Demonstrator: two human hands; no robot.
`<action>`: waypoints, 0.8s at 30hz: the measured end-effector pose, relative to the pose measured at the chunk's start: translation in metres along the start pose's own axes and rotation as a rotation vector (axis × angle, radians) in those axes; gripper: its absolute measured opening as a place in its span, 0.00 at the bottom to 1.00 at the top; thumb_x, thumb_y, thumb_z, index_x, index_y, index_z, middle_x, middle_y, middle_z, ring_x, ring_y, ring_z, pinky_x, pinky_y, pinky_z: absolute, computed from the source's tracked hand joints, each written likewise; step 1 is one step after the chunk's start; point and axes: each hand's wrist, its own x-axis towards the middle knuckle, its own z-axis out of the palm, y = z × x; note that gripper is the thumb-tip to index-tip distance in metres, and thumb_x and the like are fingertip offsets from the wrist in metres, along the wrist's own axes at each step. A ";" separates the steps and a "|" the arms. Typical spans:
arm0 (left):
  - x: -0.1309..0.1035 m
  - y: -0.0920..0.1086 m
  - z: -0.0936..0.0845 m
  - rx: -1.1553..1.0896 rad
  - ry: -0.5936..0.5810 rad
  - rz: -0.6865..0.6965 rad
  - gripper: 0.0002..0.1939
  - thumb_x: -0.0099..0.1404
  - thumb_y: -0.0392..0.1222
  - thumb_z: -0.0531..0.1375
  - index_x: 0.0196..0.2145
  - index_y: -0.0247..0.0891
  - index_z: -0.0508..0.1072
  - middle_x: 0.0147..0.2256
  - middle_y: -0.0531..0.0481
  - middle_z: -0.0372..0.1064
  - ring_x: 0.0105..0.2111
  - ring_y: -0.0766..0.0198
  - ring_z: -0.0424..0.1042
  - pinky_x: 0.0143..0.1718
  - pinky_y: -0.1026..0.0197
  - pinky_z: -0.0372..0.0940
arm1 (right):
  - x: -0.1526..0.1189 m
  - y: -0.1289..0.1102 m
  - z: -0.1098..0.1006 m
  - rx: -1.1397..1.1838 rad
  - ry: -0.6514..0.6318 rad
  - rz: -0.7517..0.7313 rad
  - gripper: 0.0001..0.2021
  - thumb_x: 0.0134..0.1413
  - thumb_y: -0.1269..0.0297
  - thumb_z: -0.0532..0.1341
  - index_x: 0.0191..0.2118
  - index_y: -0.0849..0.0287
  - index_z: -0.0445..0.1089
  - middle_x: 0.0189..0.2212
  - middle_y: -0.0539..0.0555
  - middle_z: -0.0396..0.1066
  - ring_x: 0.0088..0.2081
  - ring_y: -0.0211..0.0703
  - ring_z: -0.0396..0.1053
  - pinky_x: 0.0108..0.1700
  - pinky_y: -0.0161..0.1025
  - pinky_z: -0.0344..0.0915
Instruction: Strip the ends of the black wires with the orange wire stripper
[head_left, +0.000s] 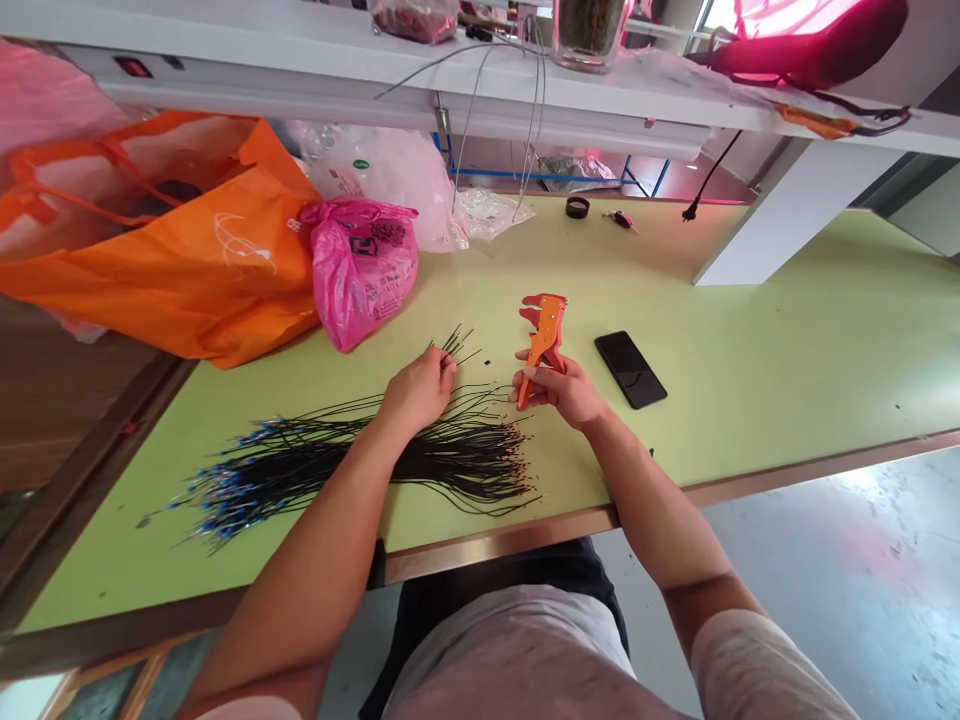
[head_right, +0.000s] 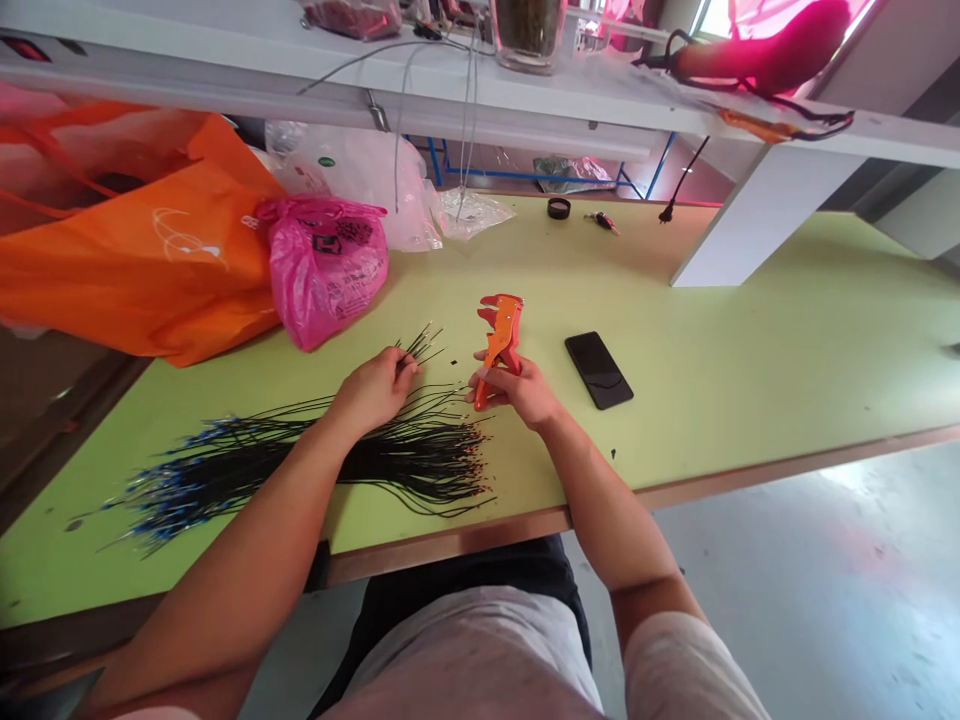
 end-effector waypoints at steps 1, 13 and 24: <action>-0.001 -0.005 -0.002 -0.118 0.001 0.012 0.15 0.73 0.49 0.53 0.46 0.37 0.72 0.43 0.38 0.80 0.41 0.50 0.79 0.45 0.52 0.70 | -0.001 -0.002 -0.001 0.000 -0.031 0.037 0.22 0.54 0.58 0.73 0.51 0.58 0.70 0.34 0.53 0.79 0.33 0.47 0.82 0.34 0.41 0.78; -0.007 -0.003 -0.019 -0.734 0.024 0.060 0.24 0.62 0.63 0.65 0.38 0.37 0.79 0.29 0.49 0.77 0.27 0.65 0.69 0.32 0.63 0.65 | -0.007 -0.007 0.000 -0.093 -0.288 0.283 0.21 0.57 0.58 0.72 0.52 0.61 0.72 0.34 0.55 0.80 0.32 0.47 0.82 0.32 0.37 0.77; -0.010 -0.003 -0.026 -0.748 0.063 0.090 0.23 0.60 0.61 0.66 0.33 0.36 0.79 0.30 0.51 0.74 0.29 0.65 0.66 0.32 0.63 0.62 | -0.009 -0.002 0.005 -0.107 -0.357 0.275 0.22 0.57 0.57 0.73 0.53 0.61 0.72 0.34 0.54 0.79 0.32 0.48 0.83 0.34 0.40 0.78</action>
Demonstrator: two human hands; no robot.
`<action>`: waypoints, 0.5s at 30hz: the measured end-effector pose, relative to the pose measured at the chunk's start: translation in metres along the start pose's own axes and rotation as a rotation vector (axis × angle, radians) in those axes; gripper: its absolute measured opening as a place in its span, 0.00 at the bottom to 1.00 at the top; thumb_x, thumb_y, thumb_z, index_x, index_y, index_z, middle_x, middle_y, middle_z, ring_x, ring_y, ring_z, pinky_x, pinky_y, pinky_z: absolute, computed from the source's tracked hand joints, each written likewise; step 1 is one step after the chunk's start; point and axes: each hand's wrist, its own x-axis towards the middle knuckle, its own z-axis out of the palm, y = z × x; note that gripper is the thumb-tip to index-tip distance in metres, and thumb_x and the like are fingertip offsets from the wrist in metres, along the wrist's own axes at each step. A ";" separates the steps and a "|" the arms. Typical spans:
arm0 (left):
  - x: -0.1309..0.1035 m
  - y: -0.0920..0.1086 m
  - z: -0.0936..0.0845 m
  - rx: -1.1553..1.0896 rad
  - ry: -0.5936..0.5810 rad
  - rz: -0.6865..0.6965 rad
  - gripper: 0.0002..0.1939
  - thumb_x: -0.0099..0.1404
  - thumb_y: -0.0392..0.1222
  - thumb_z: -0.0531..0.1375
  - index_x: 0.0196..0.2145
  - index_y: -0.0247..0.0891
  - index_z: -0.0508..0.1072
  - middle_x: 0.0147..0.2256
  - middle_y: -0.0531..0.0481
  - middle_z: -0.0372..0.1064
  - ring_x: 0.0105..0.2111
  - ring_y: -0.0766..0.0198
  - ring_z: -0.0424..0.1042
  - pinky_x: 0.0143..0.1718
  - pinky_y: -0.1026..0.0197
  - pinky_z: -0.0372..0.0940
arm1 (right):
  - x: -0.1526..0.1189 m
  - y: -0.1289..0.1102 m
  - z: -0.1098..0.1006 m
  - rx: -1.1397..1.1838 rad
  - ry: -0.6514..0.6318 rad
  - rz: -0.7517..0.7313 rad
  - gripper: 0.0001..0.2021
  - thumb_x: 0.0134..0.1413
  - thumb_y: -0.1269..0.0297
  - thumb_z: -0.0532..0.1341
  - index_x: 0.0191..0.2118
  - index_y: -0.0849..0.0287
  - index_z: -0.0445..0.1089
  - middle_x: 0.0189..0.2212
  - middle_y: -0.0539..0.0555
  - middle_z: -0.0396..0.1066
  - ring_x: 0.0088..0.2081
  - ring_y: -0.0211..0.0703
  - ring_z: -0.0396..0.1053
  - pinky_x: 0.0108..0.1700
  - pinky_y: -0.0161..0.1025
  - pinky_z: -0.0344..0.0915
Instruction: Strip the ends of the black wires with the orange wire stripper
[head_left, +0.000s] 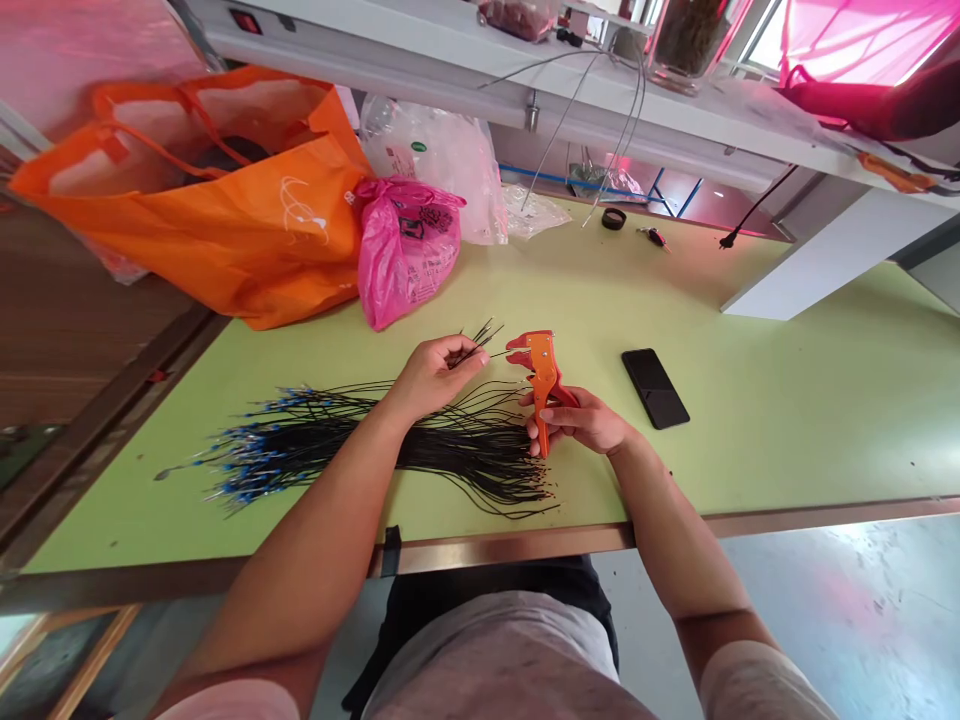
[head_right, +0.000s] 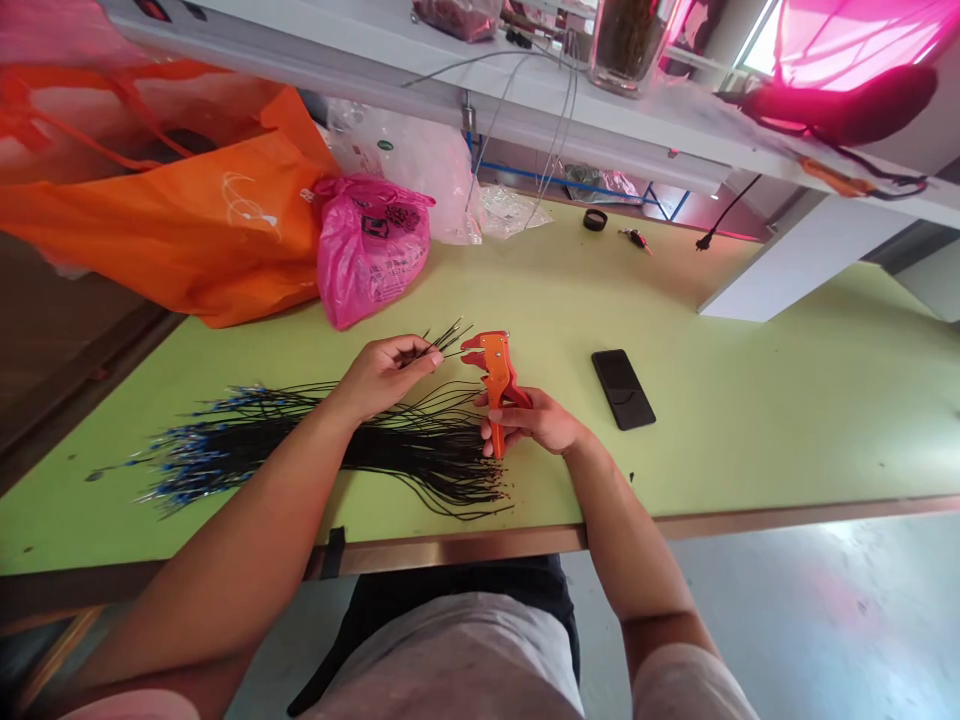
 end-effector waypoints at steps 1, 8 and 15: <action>0.000 0.000 0.000 -0.002 0.004 -0.002 0.22 0.60 0.61 0.66 0.34 0.36 0.79 0.30 0.51 0.74 0.29 0.65 0.67 0.33 0.63 0.63 | 0.000 0.000 0.001 0.000 -0.001 -0.004 0.22 0.57 0.57 0.73 0.53 0.61 0.72 0.34 0.54 0.79 0.32 0.48 0.82 0.34 0.40 0.78; 0.001 -0.001 0.000 -0.009 0.031 0.015 0.22 0.61 0.60 0.66 0.36 0.37 0.81 0.33 0.49 0.78 0.33 0.62 0.71 0.38 0.62 0.66 | 0.002 0.002 0.006 -0.003 -0.024 -0.001 0.21 0.58 0.57 0.73 0.52 0.61 0.71 0.34 0.55 0.78 0.32 0.48 0.82 0.33 0.40 0.77; 0.000 0.000 -0.002 0.008 0.018 0.021 0.22 0.61 0.60 0.67 0.37 0.36 0.83 0.32 0.48 0.78 0.31 0.62 0.70 0.35 0.61 0.63 | 0.003 0.005 0.009 -0.018 -0.046 -0.017 0.22 0.59 0.56 0.72 0.53 0.62 0.71 0.34 0.54 0.78 0.32 0.47 0.82 0.33 0.40 0.77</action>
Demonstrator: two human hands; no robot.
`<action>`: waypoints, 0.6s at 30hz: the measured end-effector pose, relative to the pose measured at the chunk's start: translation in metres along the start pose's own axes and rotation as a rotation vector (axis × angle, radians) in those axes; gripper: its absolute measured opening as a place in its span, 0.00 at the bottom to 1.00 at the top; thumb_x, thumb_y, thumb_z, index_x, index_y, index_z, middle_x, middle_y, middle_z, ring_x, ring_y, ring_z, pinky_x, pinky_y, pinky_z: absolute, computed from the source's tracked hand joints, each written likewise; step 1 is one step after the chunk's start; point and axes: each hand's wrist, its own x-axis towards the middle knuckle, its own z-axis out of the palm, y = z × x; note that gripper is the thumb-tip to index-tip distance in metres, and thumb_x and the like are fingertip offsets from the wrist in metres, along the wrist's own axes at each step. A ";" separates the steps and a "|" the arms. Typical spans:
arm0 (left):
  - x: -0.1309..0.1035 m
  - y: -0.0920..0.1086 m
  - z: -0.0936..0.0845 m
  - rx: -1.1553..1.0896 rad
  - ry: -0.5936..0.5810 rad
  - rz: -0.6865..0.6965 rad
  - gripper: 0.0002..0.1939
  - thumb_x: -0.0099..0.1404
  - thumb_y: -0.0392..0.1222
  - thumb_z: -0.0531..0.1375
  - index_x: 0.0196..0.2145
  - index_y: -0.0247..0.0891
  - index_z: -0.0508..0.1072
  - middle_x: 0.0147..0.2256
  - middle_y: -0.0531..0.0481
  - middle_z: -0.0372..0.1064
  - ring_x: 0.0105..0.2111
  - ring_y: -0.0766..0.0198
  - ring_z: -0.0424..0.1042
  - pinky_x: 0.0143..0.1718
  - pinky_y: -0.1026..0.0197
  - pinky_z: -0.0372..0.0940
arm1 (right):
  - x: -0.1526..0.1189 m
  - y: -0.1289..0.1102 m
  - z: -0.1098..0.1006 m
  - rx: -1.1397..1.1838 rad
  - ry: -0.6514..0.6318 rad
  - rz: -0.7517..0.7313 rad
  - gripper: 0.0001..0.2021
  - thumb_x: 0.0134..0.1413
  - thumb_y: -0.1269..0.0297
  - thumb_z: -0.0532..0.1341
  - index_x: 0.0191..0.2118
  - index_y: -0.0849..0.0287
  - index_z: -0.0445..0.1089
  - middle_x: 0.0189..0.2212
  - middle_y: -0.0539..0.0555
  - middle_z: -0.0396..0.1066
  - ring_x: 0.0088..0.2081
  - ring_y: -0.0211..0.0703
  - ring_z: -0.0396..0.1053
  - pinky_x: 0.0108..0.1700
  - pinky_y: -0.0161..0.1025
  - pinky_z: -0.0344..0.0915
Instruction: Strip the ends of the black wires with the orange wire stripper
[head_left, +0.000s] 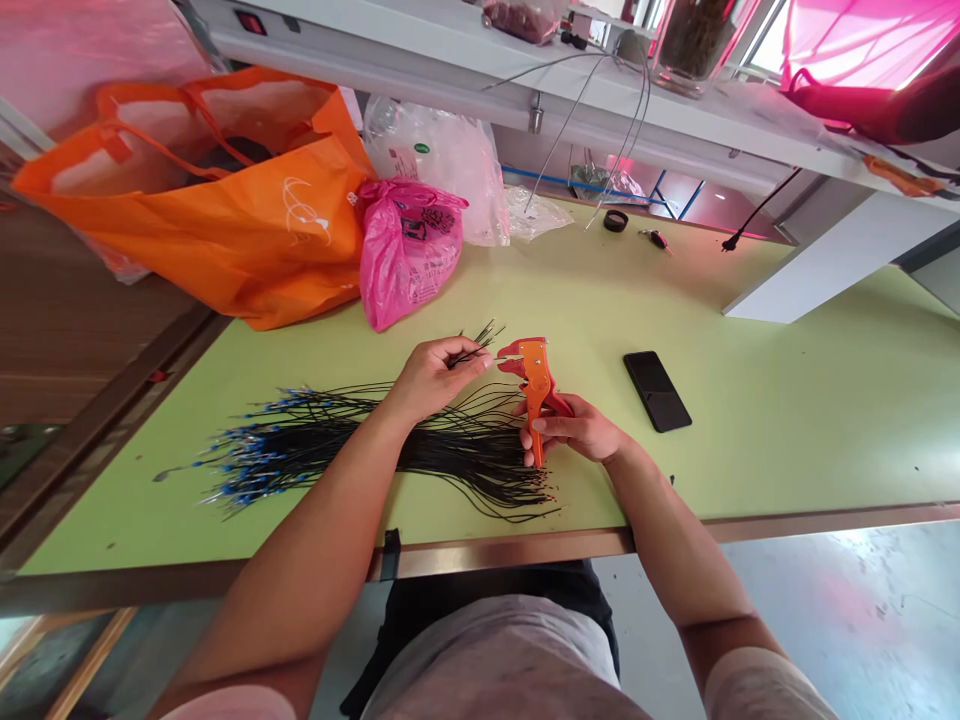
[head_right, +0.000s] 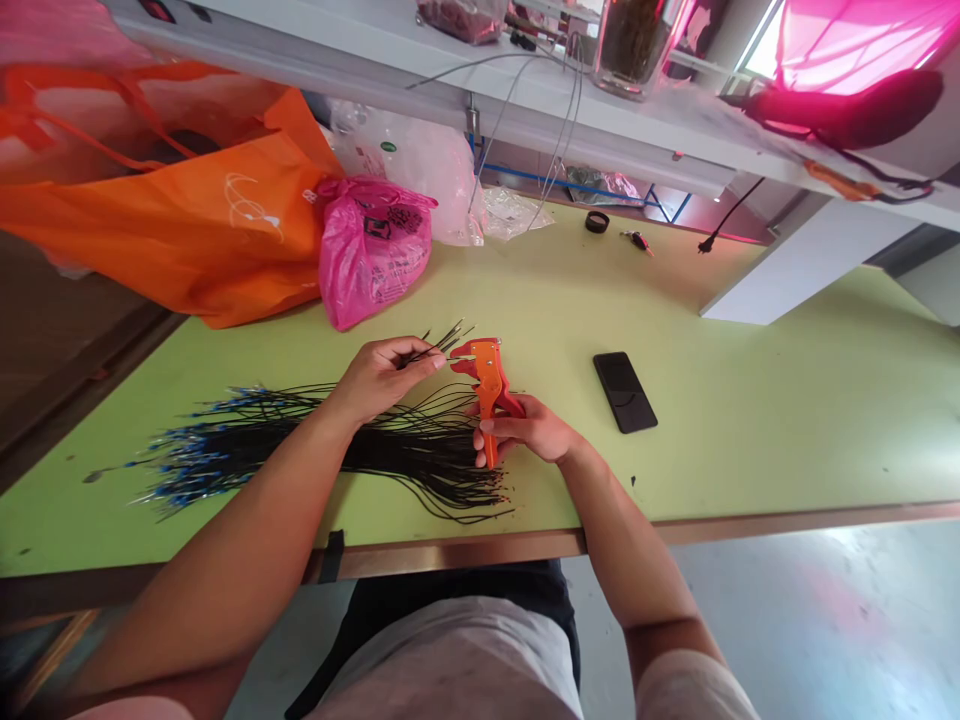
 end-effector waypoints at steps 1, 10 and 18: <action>0.000 0.000 0.000 -0.001 0.001 -0.003 0.23 0.60 0.60 0.67 0.37 0.36 0.83 0.31 0.49 0.78 0.31 0.63 0.69 0.34 0.62 0.63 | 0.000 0.000 0.001 -0.003 -0.002 -0.001 0.21 0.59 0.56 0.72 0.53 0.62 0.71 0.34 0.54 0.78 0.32 0.47 0.82 0.33 0.40 0.77; -0.001 0.001 0.000 -0.068 -0.050 -0.003 0.24 0.60 0.62 0.67 0.38 0.35 0.81 0.31 0.49 0.75 0.30 0.64 0.68 0.34 0.62 0.62 | 0.000 0.001 0.005 -0.031 -0.001 -0.016 0.19 0.61 0.57 0.71 0.51 0.61 0.71 0.33 0.54 0.77 0.31 0.47 0.81 0.33 0.39 0.77; -0.002 0.008 0.001 -0.109 -0.102 -0.030 0.23 0.61 0.60 0.67 0.37 0.36 0.78 0.31 0.51 0.73 0.29 0.66 0.65 0.34 0.63 0.62 | 0.002 0.002 0.007 -0.052 0.018 -0.032 0.18 0.61 0.55 0.71 0.49 0.62 0.71 0.31 0.53 0.77 0.29 0.45 0.80 0.31 0.38 0.76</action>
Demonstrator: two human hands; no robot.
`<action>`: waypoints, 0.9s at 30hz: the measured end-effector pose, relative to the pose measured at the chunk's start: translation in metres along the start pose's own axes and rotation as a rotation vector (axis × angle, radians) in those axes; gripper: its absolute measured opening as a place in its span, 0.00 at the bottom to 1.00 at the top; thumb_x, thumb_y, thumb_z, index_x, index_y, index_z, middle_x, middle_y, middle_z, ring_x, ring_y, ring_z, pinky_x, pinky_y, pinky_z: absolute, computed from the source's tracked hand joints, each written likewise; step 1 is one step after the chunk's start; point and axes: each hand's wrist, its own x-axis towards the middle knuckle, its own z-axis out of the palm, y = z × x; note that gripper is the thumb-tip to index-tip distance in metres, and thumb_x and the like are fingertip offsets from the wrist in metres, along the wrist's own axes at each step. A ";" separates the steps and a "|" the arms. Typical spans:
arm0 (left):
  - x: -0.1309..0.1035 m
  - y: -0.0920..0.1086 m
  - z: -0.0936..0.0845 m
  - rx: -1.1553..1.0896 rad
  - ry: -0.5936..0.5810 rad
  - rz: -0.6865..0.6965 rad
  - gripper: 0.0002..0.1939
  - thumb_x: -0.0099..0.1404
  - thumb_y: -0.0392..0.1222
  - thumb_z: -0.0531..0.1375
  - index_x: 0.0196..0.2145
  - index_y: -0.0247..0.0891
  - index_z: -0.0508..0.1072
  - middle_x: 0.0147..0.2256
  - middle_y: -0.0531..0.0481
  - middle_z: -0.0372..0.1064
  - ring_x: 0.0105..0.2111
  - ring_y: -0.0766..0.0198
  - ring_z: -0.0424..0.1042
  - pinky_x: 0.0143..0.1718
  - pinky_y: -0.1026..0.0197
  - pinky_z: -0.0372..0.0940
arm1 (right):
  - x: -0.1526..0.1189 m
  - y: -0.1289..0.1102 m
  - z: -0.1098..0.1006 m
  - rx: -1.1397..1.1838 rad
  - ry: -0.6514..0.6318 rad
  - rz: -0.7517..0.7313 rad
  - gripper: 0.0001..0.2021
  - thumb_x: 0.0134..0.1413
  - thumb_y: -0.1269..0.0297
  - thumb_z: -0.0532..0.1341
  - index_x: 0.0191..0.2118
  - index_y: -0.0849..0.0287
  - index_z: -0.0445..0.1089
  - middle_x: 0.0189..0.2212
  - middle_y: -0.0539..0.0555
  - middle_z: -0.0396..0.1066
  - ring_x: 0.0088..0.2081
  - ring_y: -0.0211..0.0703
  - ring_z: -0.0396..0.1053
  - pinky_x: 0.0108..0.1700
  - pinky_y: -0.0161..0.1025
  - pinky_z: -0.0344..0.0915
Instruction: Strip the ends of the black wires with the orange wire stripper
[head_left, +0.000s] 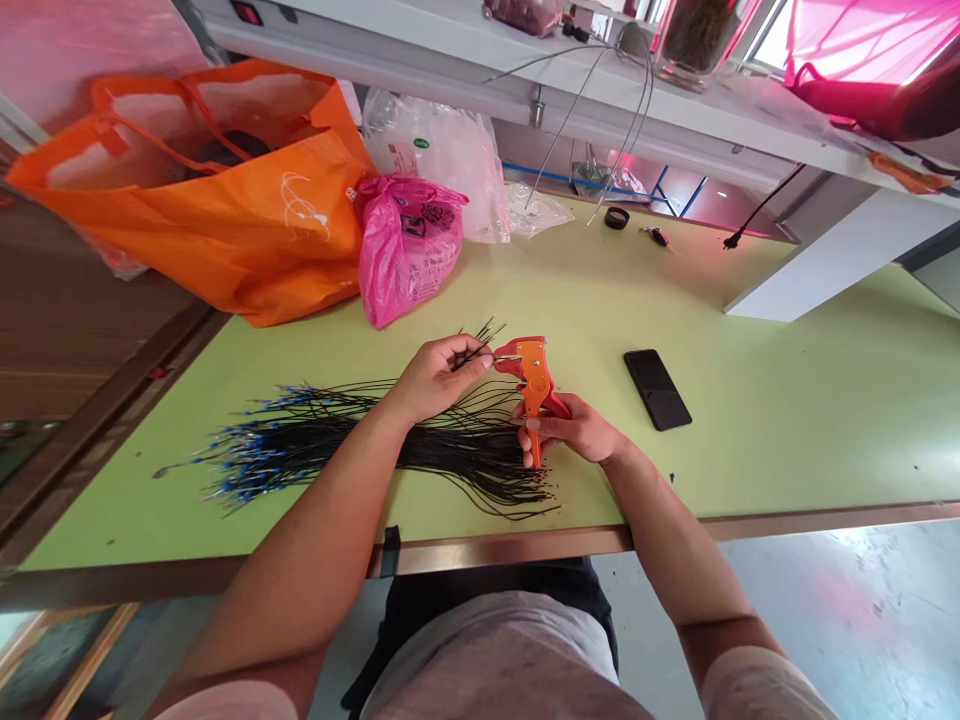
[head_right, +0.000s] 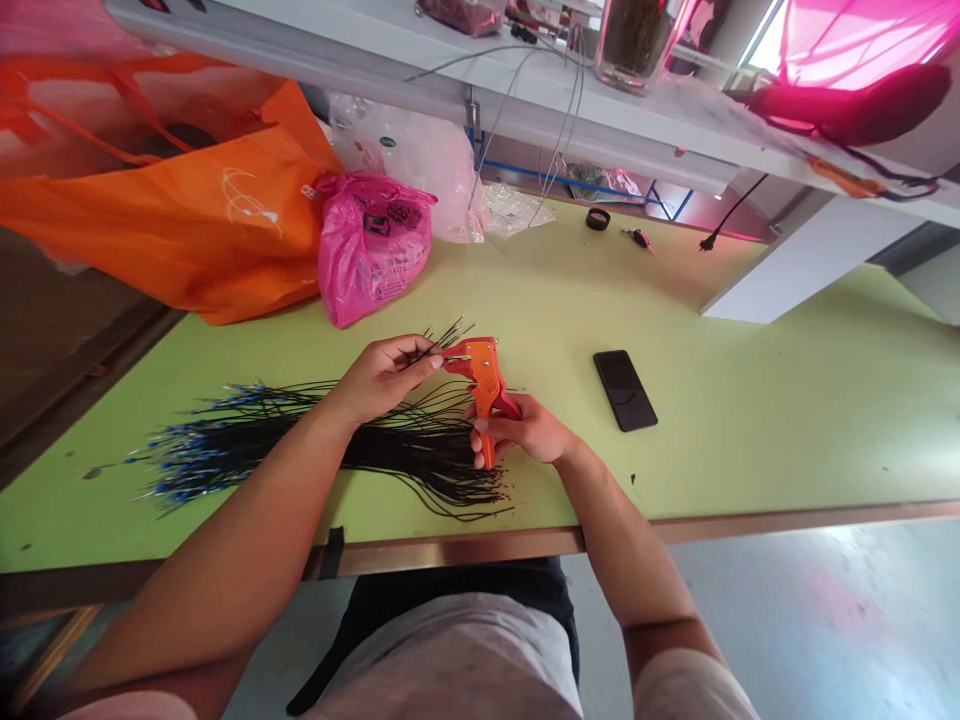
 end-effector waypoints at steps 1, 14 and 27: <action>0.000 0.000 0.000 -0.002 0.000 -0.002 0.22 0.61 0.60 0.67 0.37 0.36 0.78 0.32 0.51 0.73 0.29 0.65 0.66 0.34 0.63 0.62 | 0.000 0.000 0.000 -0.002 0.001 -0.002 0.18 0.61 0.55 0.71 0.48 0.62 0.70 0.31 0.53 0.77 0.29 0.45 0.80 0.31 0.38 0.76; -0.002 0.004 0.001 -0.051 0.008 0.016 0.17 0.61 0.55 0.66 0.35 0.37 0.75 0.27 0.55 0.66 0.25 0.69 0.60 0.29 0.64 0.58 | 0.003 0.001 0.008 -0.049 0.055 -0.029 0.18 0.59 0.52 0.72 0.42 0.61 0.70 0.27 0.50 0.74 0.25 0.42 0.78 0.26 0.35 0.73; -0.001 0.003 0.002 -0.062 0.041 0.011 0.14 0.59 0.51 0.68 0.32 0.37 0.74 0.25 0.56 0.60 0.21 0.72 0.54 0.24 0.67 0.50 | 0.005 0.001 0.011 -0.054 0.055 -0.034 0.20 0.58 0.51 0.73 0.41 0.62 0.69 0.27 0.50 0.75 0.25 0.41 0.78 0.27 0.36 0.75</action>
